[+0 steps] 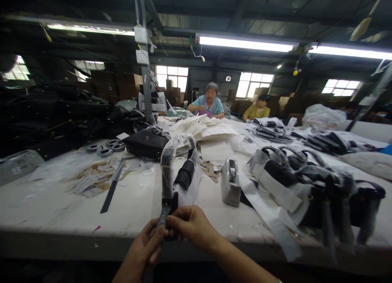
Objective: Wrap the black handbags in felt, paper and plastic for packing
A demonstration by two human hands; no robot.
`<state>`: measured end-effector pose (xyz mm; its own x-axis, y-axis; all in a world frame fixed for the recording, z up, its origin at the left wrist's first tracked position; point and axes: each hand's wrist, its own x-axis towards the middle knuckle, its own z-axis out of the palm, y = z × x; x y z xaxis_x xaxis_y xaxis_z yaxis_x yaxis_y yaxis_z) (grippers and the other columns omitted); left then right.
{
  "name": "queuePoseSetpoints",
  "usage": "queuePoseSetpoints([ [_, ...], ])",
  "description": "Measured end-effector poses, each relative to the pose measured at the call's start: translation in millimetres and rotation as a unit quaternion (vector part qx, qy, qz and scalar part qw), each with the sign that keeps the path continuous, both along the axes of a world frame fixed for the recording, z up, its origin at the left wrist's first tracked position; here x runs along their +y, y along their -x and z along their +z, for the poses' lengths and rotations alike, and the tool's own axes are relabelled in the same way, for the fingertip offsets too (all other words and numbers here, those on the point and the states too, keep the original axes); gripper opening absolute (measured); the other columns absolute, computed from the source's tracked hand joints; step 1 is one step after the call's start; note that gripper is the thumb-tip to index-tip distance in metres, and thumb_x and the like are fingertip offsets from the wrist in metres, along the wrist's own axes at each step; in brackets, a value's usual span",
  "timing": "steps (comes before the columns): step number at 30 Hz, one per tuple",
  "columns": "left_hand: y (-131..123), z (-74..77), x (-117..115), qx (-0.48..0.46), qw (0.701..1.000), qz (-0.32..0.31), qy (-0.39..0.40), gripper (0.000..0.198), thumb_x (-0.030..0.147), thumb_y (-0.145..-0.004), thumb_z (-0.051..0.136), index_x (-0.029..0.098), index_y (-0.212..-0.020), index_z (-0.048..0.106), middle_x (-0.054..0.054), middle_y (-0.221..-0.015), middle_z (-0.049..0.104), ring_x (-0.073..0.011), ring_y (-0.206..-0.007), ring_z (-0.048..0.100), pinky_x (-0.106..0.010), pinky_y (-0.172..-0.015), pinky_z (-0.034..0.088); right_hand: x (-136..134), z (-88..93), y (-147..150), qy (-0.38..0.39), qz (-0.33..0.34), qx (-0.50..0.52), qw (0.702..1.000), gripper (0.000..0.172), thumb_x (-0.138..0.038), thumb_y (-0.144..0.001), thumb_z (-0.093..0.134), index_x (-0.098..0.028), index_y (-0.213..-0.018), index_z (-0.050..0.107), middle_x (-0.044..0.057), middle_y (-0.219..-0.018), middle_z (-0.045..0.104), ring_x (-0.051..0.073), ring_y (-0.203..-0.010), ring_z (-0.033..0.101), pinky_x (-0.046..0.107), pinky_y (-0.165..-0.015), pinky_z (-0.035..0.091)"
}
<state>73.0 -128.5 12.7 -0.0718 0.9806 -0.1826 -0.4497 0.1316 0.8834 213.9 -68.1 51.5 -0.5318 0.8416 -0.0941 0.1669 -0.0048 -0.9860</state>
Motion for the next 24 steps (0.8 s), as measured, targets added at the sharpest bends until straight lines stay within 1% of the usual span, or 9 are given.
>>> queuePoseSetpoints([
  [3, -0.1, -1.5, -0.5, 0.02, 1.0, -0.02, 0.007, 0.058, 0.064, -0.062, 0.077, 0.018, -0.091, 0.058, 0.002, -0.071, 0.064, 0.0033, -0.034, 0.027, -0.013, -0.035, 0.015, 2.2, 9.0, -18.2, -0.099, -0.018, -0.057, 0.993, 0.038, -0.048, -0.087, 0.059, -0.014, -0.07, 0.066, 0.001, -0.06, 0.062, 0.009, -0.049, 0.052, 0.02, -0.048, 0.041],
  [6, 1.7, -5.1, -1.8, 0.157, 0.987, 0.018, -0.025, 0.054, 0.069, -0.07, 0.067, 0.02, -0.091, 0.06, -0.002, -0.072, 0.067, -0.0057, -0.041, 0.045, -0.019, -0.04, 0.034, 17.5, 33.6, -40.5, -0.266, -0.154, -0.096, 0.947, 0.033, -0.043, -0.091, 0.055, -0.017, -0.076, 0.068, 0.001, -0.062, 0.063, 0.012, -0.053, 0.058, 0.023, -0.054, 0.046],
  [8, 5.2, -4.3, -2.3, 0.283, 0.954, 0.084, -0.057, 0.053, 0.068, -0.075, 0.061, 0.022, -0.101, 0.062, -0.006, -0.086, 0.07, -0.0175, -0.064, 0.063, -0.03, -0.061, 0.052, 41.4, 49.3, -53.3, -0.364, -0.226, -0.127, 0.895, 0.027, -0.04, -0.093, 0.054, -0.019, -0.086, 0.069, 0.002, -0.072, 0.069, 0.015, -0.063, 0.064, 0.026, -0.066, 0.051],
  [10, 8.3, 0.6, -0.8, 0.393, 0.901, 0.154, -0.093, 0.059, 0.067, -0.077, 0.058, 0.024, -0.117, 0.059, -0.009, -0.108, 0.068, -0.0281, -0.094, 0.065, -0.044, -0.086, 0.052, 75.7, 58.7, -61.7, -0.413, -0.252, -0.172, 0.858, 0.024, -0.033, -0.093, 0.051, -0.02, -0.104, 0.068, 0.006, -0.094, 0.074, 0.018, -0.082, 0.068, 0.032, -0.082, 0.053],
  [13, 6.4, 11.1, 7.8, 0.489, 0.839, 0.198, -0.136, 0.074, 0.069, -0.078, 0.055, 0.025, -0.137, 0.044, -0.011, -0.132, 0.057, -0.0353, -0.118, 0.055, -0.055, -0.1, 0.044, 134.5, 60.9, -62.8, -0.406, -0.244, -0.207, 0.856, 0.038, -0.019, -0.088, 0.051, -0.017, -0.125, 0.06, 0.012, -0.126, 0.065, 0.023, -0.105, 0.066, 0.038, -0.095, 0.05],
  [16, -1.9, 16.4, 22.1, 0.534, 0.814, 0.181, -0.14, 0.077, 0.067, -0.079, 0.055, 0.024, -0.142, 0.038, -0.012, -0.14, 0.051, -0.0361, -0.126, 0.049, -0.055, -0.102, 0.043, 183.3, 60.1, -50.9, -0.394, -0.22, -0.242, 0.859, 0.053, -0.013, -0.084, 0.056, -0.014, -0.136, 0.05, 0.015, -0.141, 0.053, 0.026, -0.126, 0.054, 0.04, -0.105, 0.043],
  [18, -4.7, 15.2, 31.5, 0.545, 0.812, 0.165, -0.129, 0.07, 0.064, -0.082, 0.054, 0.023, -0.137, 0.043, -0.012, -0.137, 0.054, -0.0349, -0.125, 0.051, -0.052, -0.102, 0.043, 204.9, 63.8, -39.9, -0.391, -0.189, -0.263, 0.861, 0.048, -0.017, -0.088, 0.057, -0.017, -0.136, 0.05, 0.012, -0.138, 0.056, 0.024, -0.124, 0.055, 0.041, -0.104, 0.045],
  [20, -0.8, 12.1, 39.1, 0.544, 0.819, 0.143, -0.115, 0.063, 0.061, -0.083, 0.053, 0.022, -0.132, 0.048, -0.011, -0.13, 0.061, -0.0329, -0.12, 0.057, -0.049, -0.101, 0.045, 218.8, 72.3, -30.7, -0.391, -0.15, -0.288, 0.861, 0.034, -0.024, -0.093, 0.056, -0.018, -0.126, 0.057, 0.009, -0.124, 0.064, 0.022, -0.111, 0.062, 0.042, -0.097, 0.049],
  [24, 32.2, 9.9, 52.3, 0.536, 0.831, 0.118, -0.089, 0.056, 0.057, -0.081, 0.053, 0.026, -0.128, 0.052, -0.006, -0.113, 0.072, -0.0319, -0.111, 0.065, -0.045, -0.095, 0.049, 229.6, 101.8, -28.4, -0.404, -0.101, -0.343, 0.842, 0.025, -0.037, -0.093, 0.06, -0.015, -0.103, 0.065, 0.005, -0.103, 0.068, 0.02, -0.094, 0.065, 0.042, -0.087, 0.051],
])
